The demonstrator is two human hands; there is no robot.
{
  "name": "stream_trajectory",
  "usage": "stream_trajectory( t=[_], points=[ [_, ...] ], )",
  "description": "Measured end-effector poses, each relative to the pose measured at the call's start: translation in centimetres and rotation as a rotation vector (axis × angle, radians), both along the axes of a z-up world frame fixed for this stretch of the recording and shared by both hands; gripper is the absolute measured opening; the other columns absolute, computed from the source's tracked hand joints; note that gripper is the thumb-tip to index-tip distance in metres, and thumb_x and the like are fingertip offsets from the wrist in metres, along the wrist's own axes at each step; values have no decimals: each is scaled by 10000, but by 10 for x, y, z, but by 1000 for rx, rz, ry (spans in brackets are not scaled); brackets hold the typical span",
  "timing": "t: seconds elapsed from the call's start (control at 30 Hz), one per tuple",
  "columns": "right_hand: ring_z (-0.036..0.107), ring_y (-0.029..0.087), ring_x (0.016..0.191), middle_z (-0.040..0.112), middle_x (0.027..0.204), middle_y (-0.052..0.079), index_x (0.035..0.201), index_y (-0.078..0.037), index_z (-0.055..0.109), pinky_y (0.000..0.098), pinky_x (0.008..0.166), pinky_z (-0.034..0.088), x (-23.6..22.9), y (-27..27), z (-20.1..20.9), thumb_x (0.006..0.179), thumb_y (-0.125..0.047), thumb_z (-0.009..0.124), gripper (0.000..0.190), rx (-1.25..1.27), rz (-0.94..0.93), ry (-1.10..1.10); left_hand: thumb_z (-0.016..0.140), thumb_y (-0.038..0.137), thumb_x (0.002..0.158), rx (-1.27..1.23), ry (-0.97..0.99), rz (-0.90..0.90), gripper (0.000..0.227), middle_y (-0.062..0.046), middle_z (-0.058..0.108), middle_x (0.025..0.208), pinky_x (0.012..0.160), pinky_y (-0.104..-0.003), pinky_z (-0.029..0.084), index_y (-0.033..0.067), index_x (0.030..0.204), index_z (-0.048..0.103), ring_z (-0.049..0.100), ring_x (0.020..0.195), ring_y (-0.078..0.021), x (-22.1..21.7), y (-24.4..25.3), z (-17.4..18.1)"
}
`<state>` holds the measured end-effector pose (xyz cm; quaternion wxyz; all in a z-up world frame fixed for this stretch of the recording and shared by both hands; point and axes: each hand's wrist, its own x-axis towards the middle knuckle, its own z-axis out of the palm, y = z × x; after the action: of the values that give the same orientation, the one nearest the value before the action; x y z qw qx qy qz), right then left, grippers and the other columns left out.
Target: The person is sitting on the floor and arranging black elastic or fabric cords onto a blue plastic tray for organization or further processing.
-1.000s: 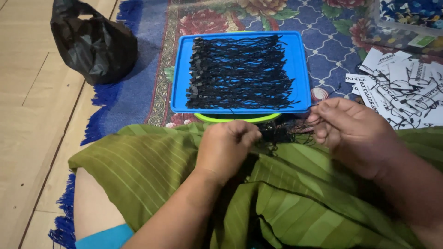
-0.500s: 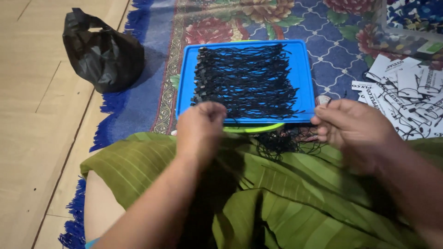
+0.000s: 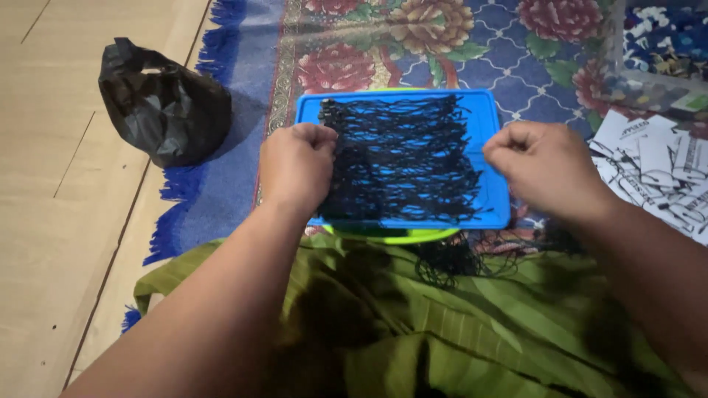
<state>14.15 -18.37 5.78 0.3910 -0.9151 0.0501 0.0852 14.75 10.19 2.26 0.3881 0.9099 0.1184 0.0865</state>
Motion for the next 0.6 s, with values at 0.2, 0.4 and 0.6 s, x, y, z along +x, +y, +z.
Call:
stream_trajectory(
  t=[0.2,0.4,0.6],
  points=[
    [438,208,442,603,562,86,1041,-55,816,349,451,359,37,8,2,883,-99,565,299,-149,34,-114,668,147,832,40,53,65,206,-4,801,846,677,-344,566,139,969,821,721,664,-190,27,6,6],
    [595,234,537,738,759,128,1083,-54,798,376,532,477,81,9,-18,862,-106,633,280,-266,65,-194,672,144,784,157,-115,25,174,-103,775,803,710,-409,550,97,869,816,705,689,-312,69,21,-17],
    [658,266,623,773,921,107,1075,-78,807,422,602,518,106,7,-45,917,-80,678,204,-331,166,-362,659,144,796,146,36,77,191,-84,783,813,767,-384,564,99,891,818,721,716,-271,92,23,-15]
  ],
)
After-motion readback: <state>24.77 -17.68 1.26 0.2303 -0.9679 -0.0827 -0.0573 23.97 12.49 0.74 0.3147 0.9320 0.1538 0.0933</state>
